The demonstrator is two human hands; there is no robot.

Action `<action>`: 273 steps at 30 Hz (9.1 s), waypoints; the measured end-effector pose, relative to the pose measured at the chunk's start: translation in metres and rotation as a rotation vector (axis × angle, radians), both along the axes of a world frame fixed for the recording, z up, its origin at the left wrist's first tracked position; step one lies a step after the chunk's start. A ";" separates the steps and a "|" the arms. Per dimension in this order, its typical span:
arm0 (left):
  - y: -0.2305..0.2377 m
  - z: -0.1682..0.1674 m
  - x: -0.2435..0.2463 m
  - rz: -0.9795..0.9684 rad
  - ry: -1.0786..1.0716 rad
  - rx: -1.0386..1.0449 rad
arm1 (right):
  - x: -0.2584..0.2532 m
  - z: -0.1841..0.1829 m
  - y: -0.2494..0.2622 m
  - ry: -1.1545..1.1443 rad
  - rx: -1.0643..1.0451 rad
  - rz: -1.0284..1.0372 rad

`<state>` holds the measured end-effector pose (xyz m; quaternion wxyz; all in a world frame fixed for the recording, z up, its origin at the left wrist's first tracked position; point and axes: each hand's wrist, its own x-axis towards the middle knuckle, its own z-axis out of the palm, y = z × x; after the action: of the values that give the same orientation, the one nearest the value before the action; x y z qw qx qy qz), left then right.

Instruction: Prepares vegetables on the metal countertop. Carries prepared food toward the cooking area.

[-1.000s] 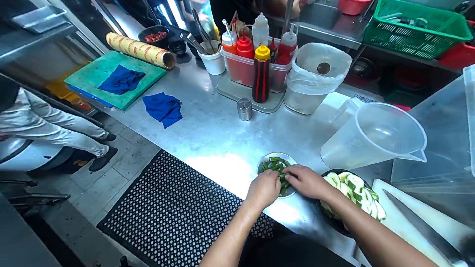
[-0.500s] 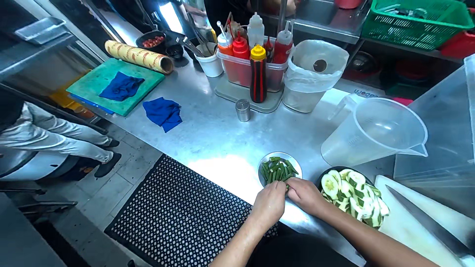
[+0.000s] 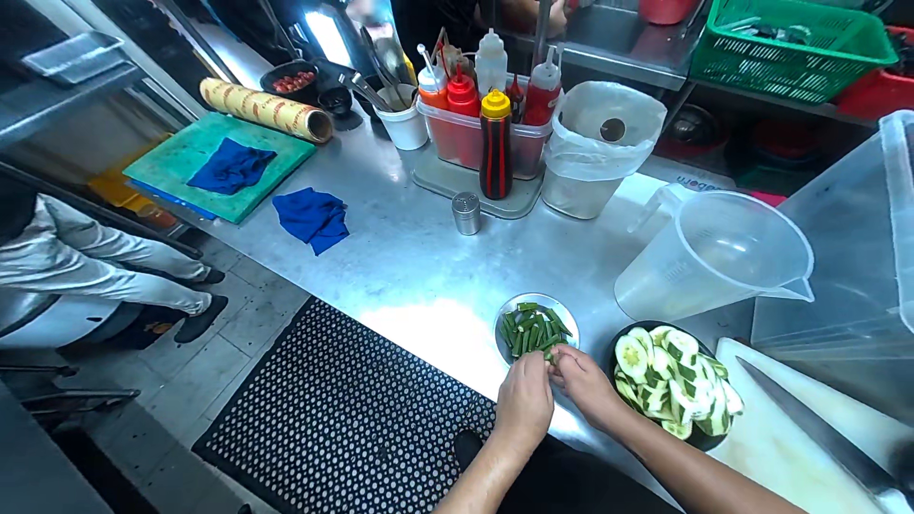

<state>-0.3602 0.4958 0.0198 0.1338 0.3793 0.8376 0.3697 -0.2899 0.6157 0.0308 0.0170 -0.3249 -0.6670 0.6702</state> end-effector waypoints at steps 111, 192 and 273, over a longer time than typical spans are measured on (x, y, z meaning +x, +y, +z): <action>0.005 -0.028 -0.037 0.300 -0.336 -0.471 | 0.007 0.009 0.032 -0.172 0.246 0.124; -0.009 -0.073 -0.038 -0.006 0.223 -0.003 | -0.110 -0.023 0.080 -0.359 0.910 0.781; 0.032 -0.070 -0.075 -0.048 -0.093 -0.142 | -0.048 -0.033 0.089 -0.064 0.693 0.399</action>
<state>-0.4349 0.5280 -0.0503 0.2078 0.3710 0.8454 0.3231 -0.3381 0.7045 -0.0025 -0.0256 -0.1849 -0.9038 0.3850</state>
